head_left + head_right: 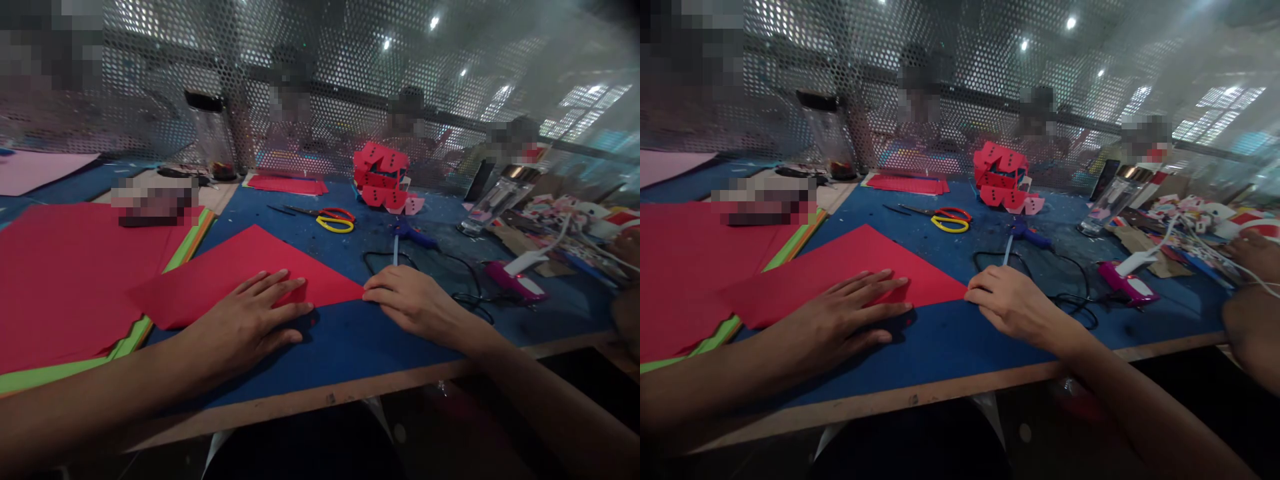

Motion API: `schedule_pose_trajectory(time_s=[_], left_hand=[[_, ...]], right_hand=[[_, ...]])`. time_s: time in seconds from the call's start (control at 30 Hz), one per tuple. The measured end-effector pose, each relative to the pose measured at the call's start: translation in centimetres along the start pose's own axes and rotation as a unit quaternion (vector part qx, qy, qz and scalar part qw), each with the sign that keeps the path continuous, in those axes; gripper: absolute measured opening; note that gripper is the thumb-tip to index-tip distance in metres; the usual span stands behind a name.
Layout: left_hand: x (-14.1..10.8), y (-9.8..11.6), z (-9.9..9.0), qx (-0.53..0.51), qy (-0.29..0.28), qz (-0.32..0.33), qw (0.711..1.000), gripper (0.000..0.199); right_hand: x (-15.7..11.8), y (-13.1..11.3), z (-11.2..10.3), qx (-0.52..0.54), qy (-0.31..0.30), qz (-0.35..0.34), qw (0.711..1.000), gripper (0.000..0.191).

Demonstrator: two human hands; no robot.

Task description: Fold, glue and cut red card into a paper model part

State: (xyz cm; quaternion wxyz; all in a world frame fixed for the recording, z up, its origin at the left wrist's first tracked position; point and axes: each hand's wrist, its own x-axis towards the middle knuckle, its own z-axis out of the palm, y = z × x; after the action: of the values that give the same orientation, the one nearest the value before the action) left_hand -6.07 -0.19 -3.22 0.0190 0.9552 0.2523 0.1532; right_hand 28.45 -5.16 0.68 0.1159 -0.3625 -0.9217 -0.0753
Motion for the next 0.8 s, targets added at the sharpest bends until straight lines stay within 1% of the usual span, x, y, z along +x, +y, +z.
schedule_pose_trajectory(time_s=[0.23, 0.43, 0.53, 0.63, 0.7, 0.8], left_hand=[[0.0, -0.2, 0.2, -0.003, 0.005, 0.006, 1.0, 0.041], [0.0, -0.2, 0.2, -0.006, 0.011, 0.009, 1.0, 0.042], [0.2, 0.0, 0.0, -0.011, 0.013, 0.008, 1.0, 0.041], [0.4, 0.3, -0.4, -0.02, 0.018, 0.014, 1.0, 0.038], [0.6, 0.5, -0.7, -0.028, 0.02, 0.02, 0.999, 0.037], [0.9, 0.9, -1.1, -0.042, 0.015, 0.017, 0.999, 0.035]], right_hand=[[-0.9, 0.4, -0.2, -0.022, 0.028, 0.013, 0.999, 0.026], [-1.1, 0.3, -0.3, -0.038, 0.012, 0.009, 0.999, 0.024], [-1.0, 0.4, -0.3, -0.028, 0.03, 0.011, 0.999, 0.022], [0.0, -0.1, -0.5, 0.018, 0.07, 0.025, 0.997, 0.023], [1.4, -0.7, -0.6, 0.076, 0.08, 0.045, 0.993, 0.024], [4.3, -1.9, -0.7, 0.17, 0.043, 0.079, 0.981, 0.021]])
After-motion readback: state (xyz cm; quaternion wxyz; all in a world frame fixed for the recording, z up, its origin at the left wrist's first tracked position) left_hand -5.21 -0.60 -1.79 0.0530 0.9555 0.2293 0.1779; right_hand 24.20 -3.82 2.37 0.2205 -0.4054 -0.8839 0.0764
